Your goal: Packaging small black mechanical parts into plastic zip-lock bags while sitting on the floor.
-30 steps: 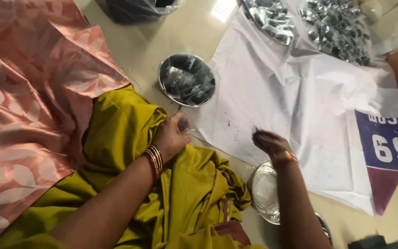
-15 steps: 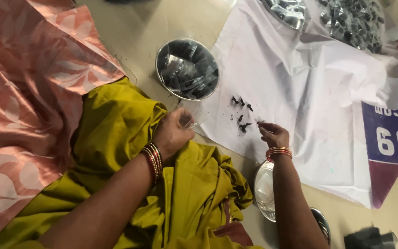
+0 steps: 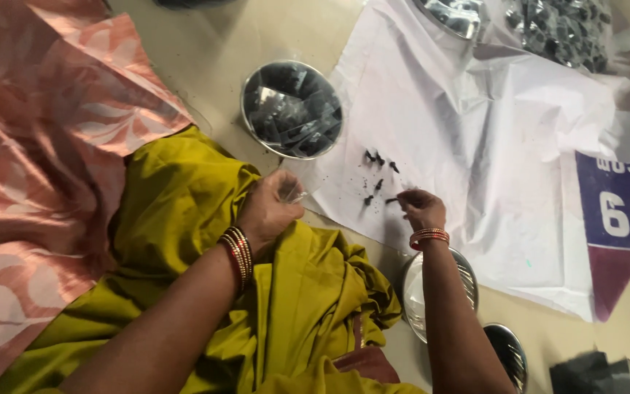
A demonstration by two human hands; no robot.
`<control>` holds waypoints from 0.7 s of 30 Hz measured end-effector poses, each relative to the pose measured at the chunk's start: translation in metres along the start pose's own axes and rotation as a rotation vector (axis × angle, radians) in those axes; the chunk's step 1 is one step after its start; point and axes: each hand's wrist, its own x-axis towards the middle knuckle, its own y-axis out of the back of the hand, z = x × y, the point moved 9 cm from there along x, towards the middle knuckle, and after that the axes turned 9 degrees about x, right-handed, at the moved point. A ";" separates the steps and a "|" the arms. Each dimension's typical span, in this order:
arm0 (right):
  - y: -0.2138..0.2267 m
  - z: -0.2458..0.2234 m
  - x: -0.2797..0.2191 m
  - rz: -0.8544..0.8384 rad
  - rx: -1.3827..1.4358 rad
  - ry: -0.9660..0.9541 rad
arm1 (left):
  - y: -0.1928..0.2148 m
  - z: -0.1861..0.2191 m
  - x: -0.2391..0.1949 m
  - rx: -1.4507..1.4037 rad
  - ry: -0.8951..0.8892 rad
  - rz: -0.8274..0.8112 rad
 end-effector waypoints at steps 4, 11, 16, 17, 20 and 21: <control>-0.010 0.039 0.029 -0.255 0.503 0.025 | -0.011 -0.020 0.007 -0.097 0.015 -0.062; -0.048 0.032 0.053 -0.188 0.052 0.352 | -0.011 -0.027 0.009 -0.203 0.006 -0.076; -0.007 0.062 0.075 -0.237 0.349 0.202 | -0.009 -0.029 0.013 -0.187 -0.021 -0.070; 0.018 0.052 0.062 -0.013 0.122 0.170 | -0.008 -0.028 0.014 -0.148 -0.036 -0.063; 0.047 0.047 0.051 0.231 -0.116 0.177 | -0.007 -0.030 0.016 -0.169 -0.024 -0.087; 0.052 0.055 0.048 0.242 -0.134 0.210 | -0.012 -0.037 0.010 -0.230 0.015 -0.117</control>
